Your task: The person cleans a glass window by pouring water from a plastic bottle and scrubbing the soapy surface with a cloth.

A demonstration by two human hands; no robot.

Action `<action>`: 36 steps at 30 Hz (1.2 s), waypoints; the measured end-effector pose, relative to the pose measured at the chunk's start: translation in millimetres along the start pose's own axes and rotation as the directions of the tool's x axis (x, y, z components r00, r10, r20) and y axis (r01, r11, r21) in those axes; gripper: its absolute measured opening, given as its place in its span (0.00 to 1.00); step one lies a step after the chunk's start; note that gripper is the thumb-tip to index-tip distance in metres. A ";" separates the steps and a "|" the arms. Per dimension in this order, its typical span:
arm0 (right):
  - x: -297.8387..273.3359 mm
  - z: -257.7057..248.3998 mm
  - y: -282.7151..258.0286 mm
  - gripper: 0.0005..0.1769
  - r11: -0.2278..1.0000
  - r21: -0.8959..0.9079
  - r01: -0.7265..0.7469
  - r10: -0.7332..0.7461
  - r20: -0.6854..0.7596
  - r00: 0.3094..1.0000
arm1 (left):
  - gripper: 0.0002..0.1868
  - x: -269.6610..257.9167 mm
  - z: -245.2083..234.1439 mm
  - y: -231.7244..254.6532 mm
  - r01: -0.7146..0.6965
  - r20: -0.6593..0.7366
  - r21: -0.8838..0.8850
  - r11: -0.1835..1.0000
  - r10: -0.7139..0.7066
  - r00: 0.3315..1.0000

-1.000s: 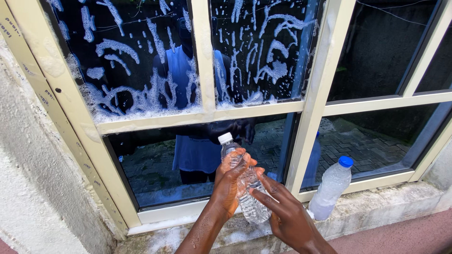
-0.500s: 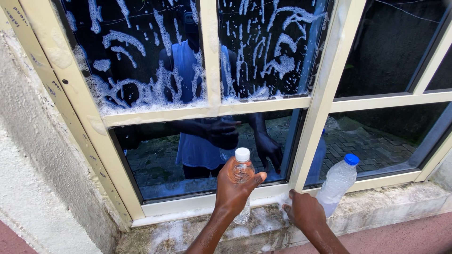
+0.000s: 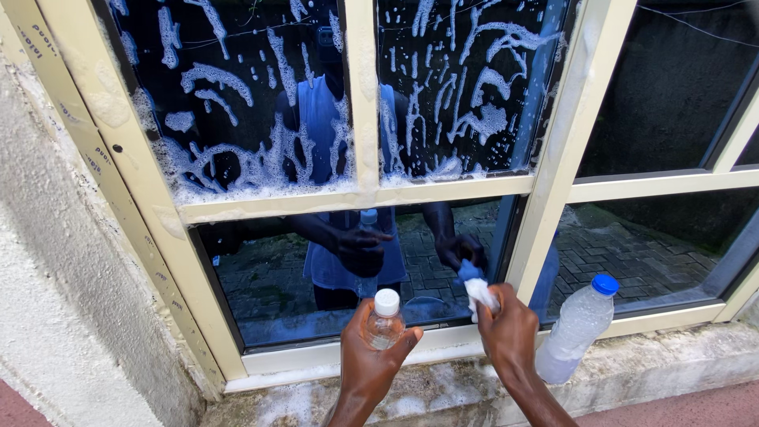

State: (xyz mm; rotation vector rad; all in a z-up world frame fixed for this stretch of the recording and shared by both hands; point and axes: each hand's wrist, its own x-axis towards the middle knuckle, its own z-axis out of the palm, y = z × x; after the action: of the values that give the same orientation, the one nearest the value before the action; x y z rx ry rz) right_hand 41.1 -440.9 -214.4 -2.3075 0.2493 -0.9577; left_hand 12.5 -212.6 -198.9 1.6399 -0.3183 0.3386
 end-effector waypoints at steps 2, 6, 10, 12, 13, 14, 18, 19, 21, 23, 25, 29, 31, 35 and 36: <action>19.3 1.7 -20.8 0.13 0.991 0.043 0.128 -0.123 -0.103 0.987 | 0.24 -4.7 -5.5 -8.2 0.011 -0.026 0.000 1.000 -0.011 1.000; 39.6 32.1 -47.3 0.10 0.867 0.233 0.440 -0.370 -0.290 0.883 | 0.21 -14.8 -25.5 -27.0 0.122 -0.125 0.040 0.992 -0.116 0.985; 24.2 91.2 -27.8 0.07 0.644 0.168 0.747 -0.750 -0.056 0.659 | 0.17 -18.4 -39.3 -41.9 0.117 -0.258 0.037 0.992 -0.103 0.961; 3.3 108.3 0.0 0.06 0.600 0.134 0.789 -0.800 0.090 0.593 | 0.17 -18.0 -41.8 -47.8 0.130 -0.266 0.054 0.990 -0.111 0.958; -4.0 110.4 17.0 0.08 0.532 0.052 0.845 -0.846 0.078 0.528 | 0.16 -17.0 -42.5 -50.4 0.142 -0.269 0.071 0.987 -0.119 0.956; -7.4 111.0 33.2 0.10 0.457 -0.031 0.889 -0.886 0.073 0.458 | 0.16 -15.8 -43.5 -53.0 0.141 -0.269 0.072 0.987 -0.117 0.956; 21.7 98.3 73.0 0.09 0.706 -0.149 0.692 -0.706 -0.069 0.705 | 0.16 -16.1 -45.8 -63.4 0.134 -0.263 0.109 0.985 -0.102 0.959; 35.5 93.2 70.0 0.12 0.748 -0.141 0.648 -0.663 -0.198 0.722 | 0.16 -15.0 -45.1 -65.3 0.133 -0.266 0.115 0.984 -0.099 0.959; 59.8 84.0 45.4 0.17 0.787 -0.102 0.608 -0.589 -0.419 0.691 | 0.16 -15.3 -42.0 -67.0 0.123 -0.261 0.088 0.989 -0.096 0.961; 81.0 74.0 8.6 0.13 0.813 -0.119 0.570 -0.535 -0.537 0.652 | 0.16 -17.4 -38.8 -64.9 0.114 -0.264 0.061 0.992 -0.094 0.960; 98.9 74.7 -31.4 0.12 0.776 -0.113 0.621 -0.562 -0.571 0.598 | 0.16 -14.0 -34.9 -60.3 0.112 -0.282 0.064 0.992 -0.090 0.955; 76.9 98.8 -65.3 0.12 0.631 -0.137 0.764 -0.731 -0.437 0.525 | 0.15 -4.0 -33.4 -52.0 0.020 -0.279 0.136 0.990 0.019 0.960; 46.4 109.8 -52.9 0.11 0.455 -0.173 0.874 -0.872 -0.286 0.397 | 0.15 -4.6 -37.4 -51.4 -0.036 -0.273 0.111 0.993 0.065 0.960; 13.4 118.5 4.5 0.15 0.388 -0.173 0.905 -0.921 -0.119 0.372 | 0.15 -9.2 -61.8 -57.9 -0.005 -0.306 0.131 0.991 0.045 0.951; 16.7 119.3 17.3 0.15 0.404 -0.195 0.894 -0.914 -0.132 0.385 | 0.15 -9.1 -69.2 -61.4 -0.030 -0.317 0.144 0.989 0.075 0.945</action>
State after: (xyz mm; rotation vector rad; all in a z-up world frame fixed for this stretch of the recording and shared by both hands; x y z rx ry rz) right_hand 136.7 -404.6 -280.4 -2.3470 -1.0806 -1.7519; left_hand 26.6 -137.9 -252.3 1.6798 -0.0923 0.6732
